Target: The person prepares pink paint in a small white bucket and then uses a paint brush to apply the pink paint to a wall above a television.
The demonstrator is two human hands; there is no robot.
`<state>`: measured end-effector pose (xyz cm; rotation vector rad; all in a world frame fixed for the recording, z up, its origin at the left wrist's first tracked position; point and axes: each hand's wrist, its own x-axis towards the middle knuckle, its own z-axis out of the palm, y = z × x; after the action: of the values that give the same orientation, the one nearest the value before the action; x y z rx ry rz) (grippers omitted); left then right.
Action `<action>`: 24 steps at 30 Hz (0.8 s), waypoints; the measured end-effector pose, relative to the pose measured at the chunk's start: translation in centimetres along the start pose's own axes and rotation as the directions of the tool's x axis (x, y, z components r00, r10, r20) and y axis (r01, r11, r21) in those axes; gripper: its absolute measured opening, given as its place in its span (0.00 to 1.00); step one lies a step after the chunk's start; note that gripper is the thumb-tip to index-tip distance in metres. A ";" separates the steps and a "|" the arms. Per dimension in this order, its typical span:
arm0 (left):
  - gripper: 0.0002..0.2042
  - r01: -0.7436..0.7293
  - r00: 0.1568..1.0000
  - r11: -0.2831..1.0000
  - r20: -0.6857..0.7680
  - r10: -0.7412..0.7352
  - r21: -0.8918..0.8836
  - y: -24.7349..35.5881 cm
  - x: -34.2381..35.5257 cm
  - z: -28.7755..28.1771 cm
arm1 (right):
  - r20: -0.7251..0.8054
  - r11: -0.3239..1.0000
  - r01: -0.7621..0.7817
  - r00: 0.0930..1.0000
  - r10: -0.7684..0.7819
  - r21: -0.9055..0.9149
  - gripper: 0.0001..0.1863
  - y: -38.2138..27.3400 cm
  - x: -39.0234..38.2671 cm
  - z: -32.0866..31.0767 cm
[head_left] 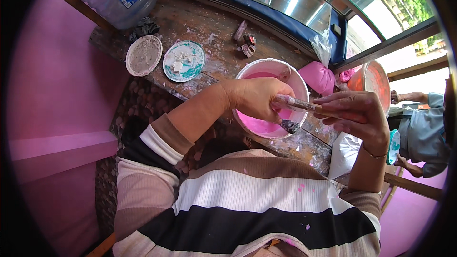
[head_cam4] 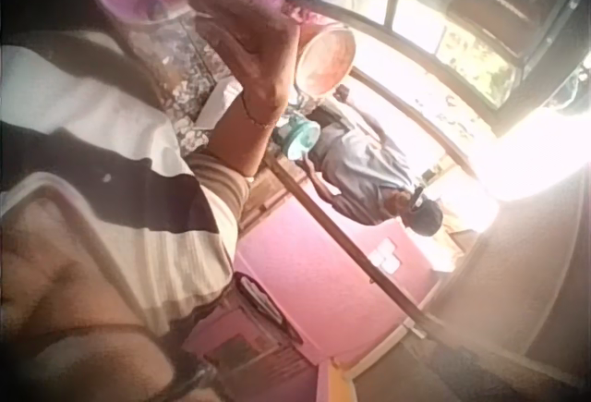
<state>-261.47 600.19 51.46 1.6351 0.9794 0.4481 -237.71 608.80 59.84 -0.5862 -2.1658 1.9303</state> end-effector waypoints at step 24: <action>0.22 0.200 0.890 0.813 -0.448 0.082 0.546 -0.3 0.1 2.8 | -0.092 0.429 -0.091 0.996 0.017 -0.899 0.08 -0.4 -0.3 3.7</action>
<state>-259.46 598.54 50.29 2.0865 1.6444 0.5339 -238.97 605.29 59.77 -0.8314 -3.0396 0.4970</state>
